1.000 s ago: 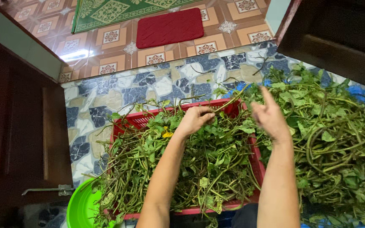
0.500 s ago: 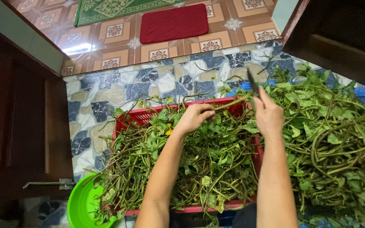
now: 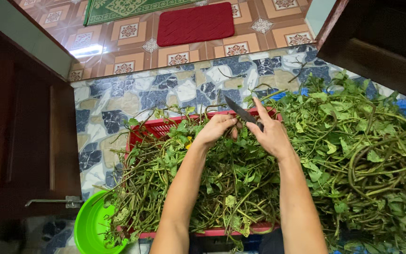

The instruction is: The person sits on the floor and uses a knife to trim leaves and stems from a large pile of green vegetables in a red basket. They pick up individual stems, cut off the unwanted parts, and place the trimmed pieces into a green bowl or back into the basket.

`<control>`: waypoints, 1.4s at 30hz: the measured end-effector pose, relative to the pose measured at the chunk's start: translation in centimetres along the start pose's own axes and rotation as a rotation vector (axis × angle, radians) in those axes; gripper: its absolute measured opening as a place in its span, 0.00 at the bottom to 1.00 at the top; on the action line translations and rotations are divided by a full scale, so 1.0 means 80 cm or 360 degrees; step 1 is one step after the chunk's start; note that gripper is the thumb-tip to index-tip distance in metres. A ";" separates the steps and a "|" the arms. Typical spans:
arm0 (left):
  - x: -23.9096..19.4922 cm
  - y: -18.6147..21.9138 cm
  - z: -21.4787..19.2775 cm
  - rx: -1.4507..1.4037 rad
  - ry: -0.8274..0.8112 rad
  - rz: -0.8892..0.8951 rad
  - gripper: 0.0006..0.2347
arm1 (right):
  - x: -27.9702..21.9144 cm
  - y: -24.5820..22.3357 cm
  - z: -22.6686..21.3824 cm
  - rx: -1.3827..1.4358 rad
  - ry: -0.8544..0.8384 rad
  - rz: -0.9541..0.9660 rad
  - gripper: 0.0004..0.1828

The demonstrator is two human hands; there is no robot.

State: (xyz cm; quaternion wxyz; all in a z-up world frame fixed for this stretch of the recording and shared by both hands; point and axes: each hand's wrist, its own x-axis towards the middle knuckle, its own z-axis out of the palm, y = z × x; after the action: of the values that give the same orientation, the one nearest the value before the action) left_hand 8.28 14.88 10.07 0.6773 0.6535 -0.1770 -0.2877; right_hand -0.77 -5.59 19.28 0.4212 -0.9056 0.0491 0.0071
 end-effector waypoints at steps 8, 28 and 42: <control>0.000 0.000 -0.006 0.0088 -0.0195 0.0026 0.11 | 0.010 0.047 0.012 -0.0176 0.0380 -0.0097 0.25; 0.008 -0.017 -0.014 0.0068 -0.0171 0.0067 0.10 | 0.003 0.018 -0.008 0.0165 0.0094 -0.0023 0.41; 0.016 -0.026 -0.019 0.0098 -0.0035 -0.0016 0.12 | 0.003 0.025 -0.017 0.0352 0.0215 -0.0071 0.29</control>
State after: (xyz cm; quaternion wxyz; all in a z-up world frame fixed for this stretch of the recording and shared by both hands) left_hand 9.86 15.33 7.68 0.6536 0.6717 -0.1898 -0.2926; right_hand -0.79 -7.92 18.62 0.5142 -0.8530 0.0577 -0.0686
